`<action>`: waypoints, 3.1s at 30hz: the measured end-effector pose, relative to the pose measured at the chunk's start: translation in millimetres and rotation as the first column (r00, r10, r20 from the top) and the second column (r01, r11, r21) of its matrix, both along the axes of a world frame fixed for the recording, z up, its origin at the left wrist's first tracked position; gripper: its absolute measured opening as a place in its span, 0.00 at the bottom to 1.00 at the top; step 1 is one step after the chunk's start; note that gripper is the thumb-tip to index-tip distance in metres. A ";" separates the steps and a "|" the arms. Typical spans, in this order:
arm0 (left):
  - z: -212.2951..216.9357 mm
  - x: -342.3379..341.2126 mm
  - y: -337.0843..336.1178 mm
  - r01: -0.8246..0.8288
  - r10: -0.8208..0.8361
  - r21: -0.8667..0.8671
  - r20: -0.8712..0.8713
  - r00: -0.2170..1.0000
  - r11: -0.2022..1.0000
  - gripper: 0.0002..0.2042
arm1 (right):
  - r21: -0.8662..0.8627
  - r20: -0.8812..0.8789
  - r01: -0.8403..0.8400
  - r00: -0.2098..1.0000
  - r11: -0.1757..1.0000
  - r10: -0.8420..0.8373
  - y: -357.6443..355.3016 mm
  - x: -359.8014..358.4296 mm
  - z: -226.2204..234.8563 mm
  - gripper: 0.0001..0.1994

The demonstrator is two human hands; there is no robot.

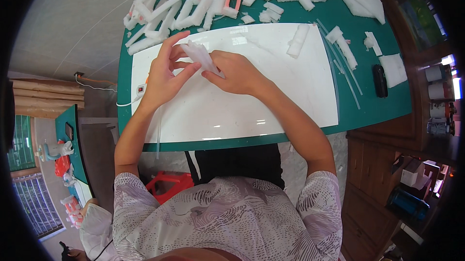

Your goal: The person assembles foam pieces by applying glue with a hot glue gun and pressing the pieces together by hand.

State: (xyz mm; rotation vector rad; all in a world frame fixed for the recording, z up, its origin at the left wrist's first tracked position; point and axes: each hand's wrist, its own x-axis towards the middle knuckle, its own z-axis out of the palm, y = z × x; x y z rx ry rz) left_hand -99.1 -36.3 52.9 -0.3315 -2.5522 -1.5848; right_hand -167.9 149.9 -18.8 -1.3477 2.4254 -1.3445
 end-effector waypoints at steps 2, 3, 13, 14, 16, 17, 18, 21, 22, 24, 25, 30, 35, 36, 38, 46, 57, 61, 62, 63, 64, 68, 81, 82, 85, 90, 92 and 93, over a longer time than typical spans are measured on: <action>-4.3 2.0 -0.3 -0.008 0.007 0.016 0.035 0.999 1.000 0.32 | -0.035 -0.009 0.003 1.000 0.999 -0.004 -1.0 0.5 0.1 0.14; -8.5 3.4 1.7 -0.033 0.033 -0.009 0.005 0.999 0.999 0.31 | -0.036 -0.011 -0.001 1.000 0.999 0.001 -0.7 -0.1 -0.8 0.14; 0.2 -7.1 22.0 -0.205 0.208 -0.077 0.031 0.978 0.976 0.25 | -0.001 0.089 0.071 0.994 0.997 -0.070 -3.9 8.8 6.3 0.14; 2.0 -8.8 21.5 -0.206 0.209 -0.077 0.029 0.978 0.975 0.25 | -0.010 0.087 0.090 0.992 0.996 -0.089 -4.1 9.5 6.5 0.14; 4.8 -12.7 19.9 -0.185 0.192 -0.117 0.047 0.980 0.976 0.23 | 0.014 0.084 0.085 0.993 0.996 -0.085 -3.4 9.5 9.9 0.15; 5.7 -16.1 16.7 -0.187 0.193 -0.117 0.046 0.980 0.975 0.23 | 0.038 0.083 0.079 0.993 0.996 -0.082 -3.0 9.5 12.4 0.15; 6.7 -20.4 11.5 -0.156 0.167 -0.096 0.113 0.979 0.983 0.22 | 0.038 0.082 0.078 0.993 0.996 -0.081 -2.7 9.0 15.5 0.15; 6.3 -33.9 -1.5 -0.095 0.080 0.049 0.242 0.967 0.994 0.20 | -0.067 0.307 -0.004 0.951 0.998 0.024 -0.6 5.8 21.4 0.16; 6.7 -37.1 -3.8 -0.065 0.012 0.172 0.295 0.955 0.983 0.19 | -0.180 0.519 0.003 0.850 0.984 0.093 1.0 4.0 21.3 0.17; 8.7 -39.8 -6.6 -0.037 -0.028 0.204 0.306 0.952 0.978 0.19 | -0.284 0.691 0.034 0.699 0.958 0.181 3.6 0.2 20.9 0.18; 9.5 -40.6 -7.7 -0.006 -0.071 0.237 0.318 0.945 0.972 0.18 | -0.277 0.699 0.025 0.691 0.961 0.184 4.6 -1.7 20.3 0.17; 4.1 -43.9 -13.8 0.035 -0.121 0.268 0.312 0.942 0.963 0.16 | -0.235 0.702 0.027 0.696 0.972 0.150 2.3 -0.7 22.0 0.16; 6.5 -45.5 -10.1 0.026 -0.140 0.316 0.344 0.929 0.948 0.19 | -0.182 0.701 0.063 0.708 0.981 0.085 3.0 -4.9 23.2 0.16; 7.4 -44.9 -9.6 0.029 -0.138 0.296 0.357 0.924 0.955 0.19 | -0.181 0.702 0.064 0.707 0.981 0.084 2.9 -4.9 23.6 0.16; 7.2 -45.0 -8.9 0.032 -0.137 0.277 0.368 0.920 0.960 0.20 | -0.151 0.693 0.062 0.718 0.987 0.061 2.9 -5.1 24.3 0.15; 1.3 -47.3 -11.1 0.041 -0.140 0.263 0.370 0.918 0.964 0.22 | -0.140 0.692 0.086 0.721 0.986 0.035 3.0 -2.3 26.9 0.16; -4.0 -56.4 -17.4 0.082 -0.196 0.308 0.360 0.912 0.948 0.17 | -0.207 0.725 0.077 0.682 0.975 0.100 5.9 -5.9 24.2 0.15; -4.4 -63.9 -27.0 0.104 -0.328 0.436 0.478 0.815 0.894 0.17 | -0.214 0.223 0.243 0.955 0.946 -0.194 11.0 -7.1 23.5 0.11; -5.4 -64.0 -27.3 0.103 -0.327 0.438 0.477 0.816 0.893 0.17 | -0.252 -0.046 0.282 0.952 0.926 -0.303 12.4 -6.5 25.9 0.13; -6.7 -64.2 -27.0 0.094 -0.353 0.461 0.515 0.781 0.882 0.16 | -0.250 -0.049 0.280 0.953 0.927 -0.300 13.2 -5.0 29.3 0.13; -6.8 -62.7 -28.4 0.079 -0.372 0.482 0.552 0.746 0.873 0.14 | -0.261 -0.261 0.185 0.931 0.948 -0.254 12.3 -2.2 34.1 0.15; -18.4 -69.2 -42.5 0.122 -0.404 0.463 0.579 0.709 0.878 0.15 | -0.024 -0.673 -0.014 0.740 1.000 -0.006 3.8 19.1 56.8 0.20; 22.7 -26.0 -48.5 0.132 -0.165 0.119 0.336 0.927 0.984 0.20 | -0.016 -0.444 -0.052 0.895 0.999 0.040 11.1 26.6 75.5 0.11; 20.4 -16.0 -63.3 0.045 -0.073 0.120 0.237 0.969 0.992 0.18 | -0.018 -0.224 0.013 0.975 1.000 -0.017 11.6 26.3 76.6 0.11; 6.3 14.5 -96.0 -0.190 0.190 -0.003 0.012 0.982 0.982 0.14 | -0.036 0.194 0.102 0.977 0.994 -0.093 14.9 17.2 70.3 0.14; -21.2 62.7 -134.2 -0.272 0.233 -0.395 -0.146 0.962 0.878 0.20 | -0.086 0.535 0.134 0.842 0.987 -0.067 15.8 11.9 78.1 0.18; -31.2 78.3 -144.3 -0.224 0.168 -0.480 -0.157 0.973 0.848 0.23 | -0.102 0.504 0.109 0.862 0.989 -0.043 16.8 7.9 76.6 0.17; -35.9 83.8 -147.5 -0.175 0.101 -0.561 -0.161 0.982 0.809 0.25 | -0.104 0.506 0.106 0.862 0.989 -0.040 16.0 6.7 75.9 0.17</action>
